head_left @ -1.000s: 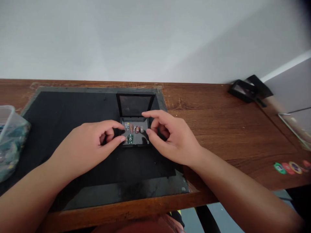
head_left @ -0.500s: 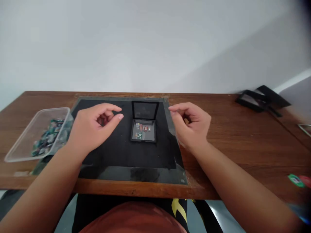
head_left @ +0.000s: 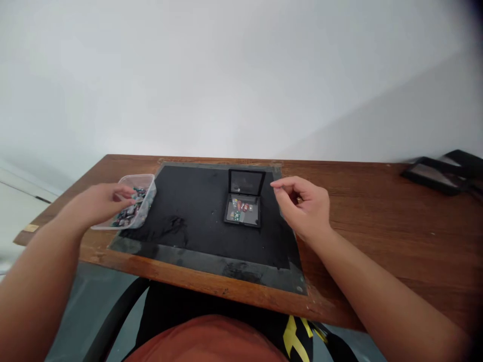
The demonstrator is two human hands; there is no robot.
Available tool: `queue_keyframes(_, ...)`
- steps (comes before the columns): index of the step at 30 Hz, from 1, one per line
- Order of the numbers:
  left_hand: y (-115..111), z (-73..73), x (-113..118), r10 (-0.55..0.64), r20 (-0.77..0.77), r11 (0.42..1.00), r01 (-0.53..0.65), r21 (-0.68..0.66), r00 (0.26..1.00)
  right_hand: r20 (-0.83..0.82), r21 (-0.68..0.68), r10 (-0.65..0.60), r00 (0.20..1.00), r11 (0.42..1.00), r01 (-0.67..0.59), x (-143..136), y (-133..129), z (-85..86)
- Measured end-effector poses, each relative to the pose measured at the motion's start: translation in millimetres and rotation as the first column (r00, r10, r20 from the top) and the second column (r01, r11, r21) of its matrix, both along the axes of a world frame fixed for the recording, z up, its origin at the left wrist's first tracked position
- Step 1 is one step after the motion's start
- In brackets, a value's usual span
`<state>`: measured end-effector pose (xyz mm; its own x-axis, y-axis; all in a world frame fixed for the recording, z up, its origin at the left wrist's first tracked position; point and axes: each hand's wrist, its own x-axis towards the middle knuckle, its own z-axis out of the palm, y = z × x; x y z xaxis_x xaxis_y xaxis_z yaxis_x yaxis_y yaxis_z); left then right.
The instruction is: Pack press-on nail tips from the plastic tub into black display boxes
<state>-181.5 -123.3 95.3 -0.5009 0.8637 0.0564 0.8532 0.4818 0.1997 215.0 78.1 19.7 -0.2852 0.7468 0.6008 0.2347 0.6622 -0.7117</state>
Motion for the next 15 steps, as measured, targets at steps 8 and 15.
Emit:
queue_keyframes(8,9,-19.9,3,-0.026,0.025,0.983,0.03,-0.18,0.999,0.021,-0.014,0.01,1.0,1.0,-0.01,0,0,-1.0)
queue_keyframes(15,5,-5.5,2,0.027,-0.026,0.991,-0.03,-0.134,0.999,0.043,0.022,0.043,0.998,0.999,-0.044,1,0,-0.5)
